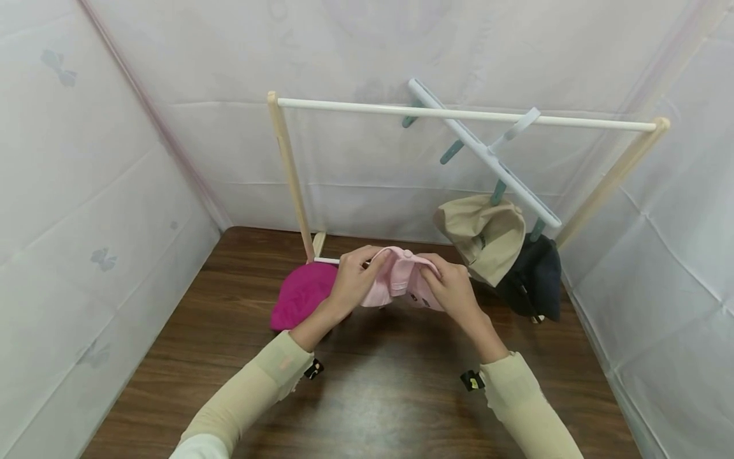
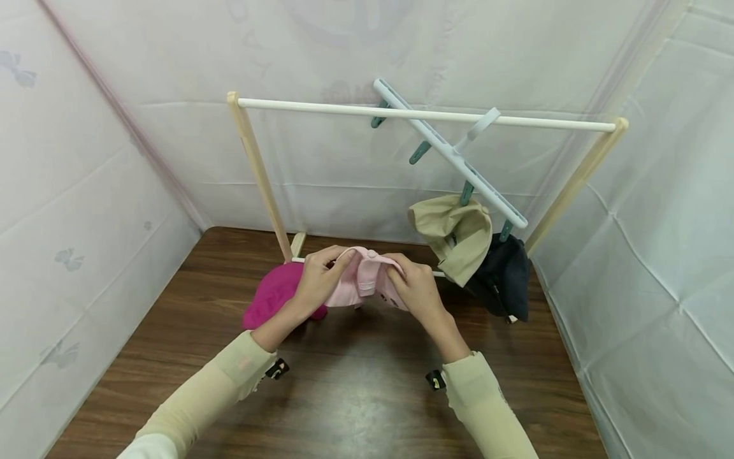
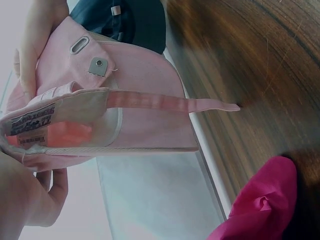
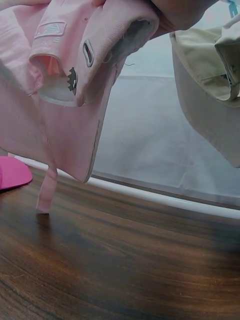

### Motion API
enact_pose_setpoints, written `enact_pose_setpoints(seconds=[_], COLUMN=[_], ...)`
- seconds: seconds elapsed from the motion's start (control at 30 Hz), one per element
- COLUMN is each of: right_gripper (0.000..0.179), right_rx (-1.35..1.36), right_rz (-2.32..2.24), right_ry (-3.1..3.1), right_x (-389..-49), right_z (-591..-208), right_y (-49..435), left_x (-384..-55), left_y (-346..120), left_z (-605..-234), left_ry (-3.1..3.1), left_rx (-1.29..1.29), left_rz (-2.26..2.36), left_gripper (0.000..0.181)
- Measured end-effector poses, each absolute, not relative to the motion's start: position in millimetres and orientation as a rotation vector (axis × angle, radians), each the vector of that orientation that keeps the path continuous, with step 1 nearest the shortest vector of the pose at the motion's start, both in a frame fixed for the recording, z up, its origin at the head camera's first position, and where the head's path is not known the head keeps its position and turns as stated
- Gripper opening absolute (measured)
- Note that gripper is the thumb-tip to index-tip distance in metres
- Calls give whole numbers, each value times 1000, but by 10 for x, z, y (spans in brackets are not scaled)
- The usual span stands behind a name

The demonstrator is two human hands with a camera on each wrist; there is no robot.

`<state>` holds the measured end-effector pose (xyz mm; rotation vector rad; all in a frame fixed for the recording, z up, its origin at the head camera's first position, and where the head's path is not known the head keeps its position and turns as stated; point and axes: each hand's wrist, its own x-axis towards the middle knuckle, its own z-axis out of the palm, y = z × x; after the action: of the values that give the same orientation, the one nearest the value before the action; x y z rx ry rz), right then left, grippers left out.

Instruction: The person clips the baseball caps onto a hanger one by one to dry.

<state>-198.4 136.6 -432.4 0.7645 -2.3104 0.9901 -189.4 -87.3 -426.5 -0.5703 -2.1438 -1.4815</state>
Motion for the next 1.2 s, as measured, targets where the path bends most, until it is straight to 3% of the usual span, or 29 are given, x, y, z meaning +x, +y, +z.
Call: enact_pose_setpoints(seconds=[1.2], right_gripper=[13], right_rx=[699], right_rz=[1000], right_ry=[-2275], right_x=[-2131], right_z=[-4236], right_y=[1429], left_x=[-2045], left_y=[-812], left_z=[-4220], left_ry=[-2160], left_rx=[-604], left_rz=[-1461], left_gripper=[22])
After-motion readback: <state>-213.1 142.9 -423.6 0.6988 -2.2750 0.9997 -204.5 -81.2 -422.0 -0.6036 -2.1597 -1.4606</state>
